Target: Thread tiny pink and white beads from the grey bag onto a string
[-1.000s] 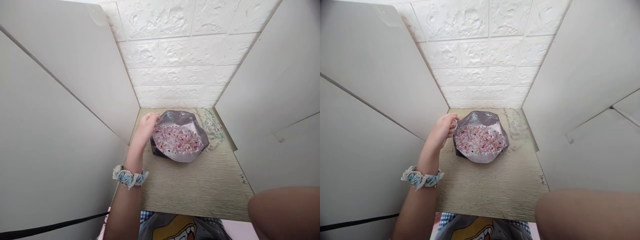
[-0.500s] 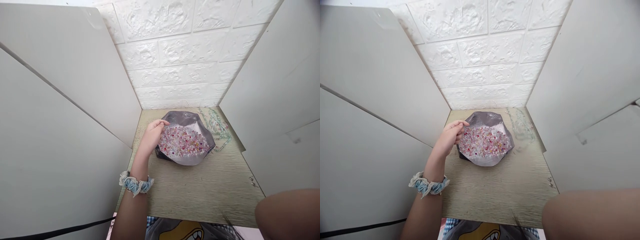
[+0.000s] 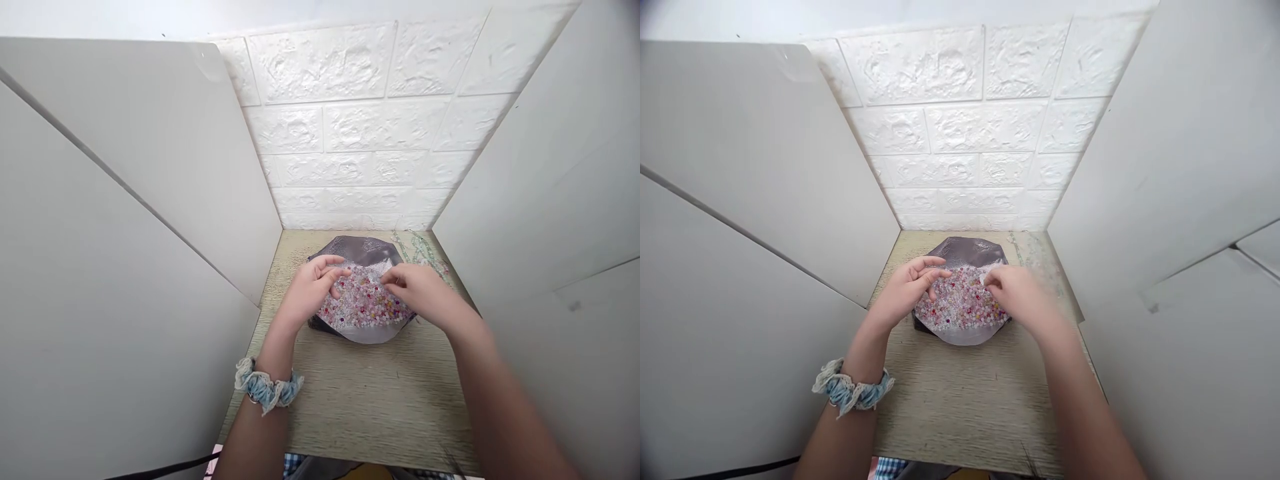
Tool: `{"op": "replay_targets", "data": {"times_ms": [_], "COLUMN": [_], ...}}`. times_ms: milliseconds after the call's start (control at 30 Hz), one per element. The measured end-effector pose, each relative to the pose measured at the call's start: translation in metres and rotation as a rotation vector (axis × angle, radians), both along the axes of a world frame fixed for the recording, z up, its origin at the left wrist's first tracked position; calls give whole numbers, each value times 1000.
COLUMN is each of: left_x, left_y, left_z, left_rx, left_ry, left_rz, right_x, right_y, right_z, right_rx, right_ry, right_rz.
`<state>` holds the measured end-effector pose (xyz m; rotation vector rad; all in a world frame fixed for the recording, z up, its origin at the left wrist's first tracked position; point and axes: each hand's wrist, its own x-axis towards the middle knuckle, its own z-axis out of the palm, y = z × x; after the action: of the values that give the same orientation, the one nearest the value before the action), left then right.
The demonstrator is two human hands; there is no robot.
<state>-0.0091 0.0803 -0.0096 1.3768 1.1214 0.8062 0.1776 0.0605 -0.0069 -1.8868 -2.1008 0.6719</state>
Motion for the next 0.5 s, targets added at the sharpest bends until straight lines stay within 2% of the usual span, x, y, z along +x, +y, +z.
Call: {"op": "replay_targets", "data": {"times_ms": [100, 200, 500], "left_x": [1, 1, 2], "left_y": [1, 1, 2], "left_z": [0, -1, -1], "left_rx": [-1, -4, 67], "left_ry": [1, -46, -19], "left_rz": [42, 85, 207], "right_x": [-10, -17, -20], "right_y": [2, -1, -9], "right_z": [-7, -12, -26], "right_rx": [-121, -189, -126], "right_ry": [-243, -381, -421], "right_rz": [14, 19, 47]}}
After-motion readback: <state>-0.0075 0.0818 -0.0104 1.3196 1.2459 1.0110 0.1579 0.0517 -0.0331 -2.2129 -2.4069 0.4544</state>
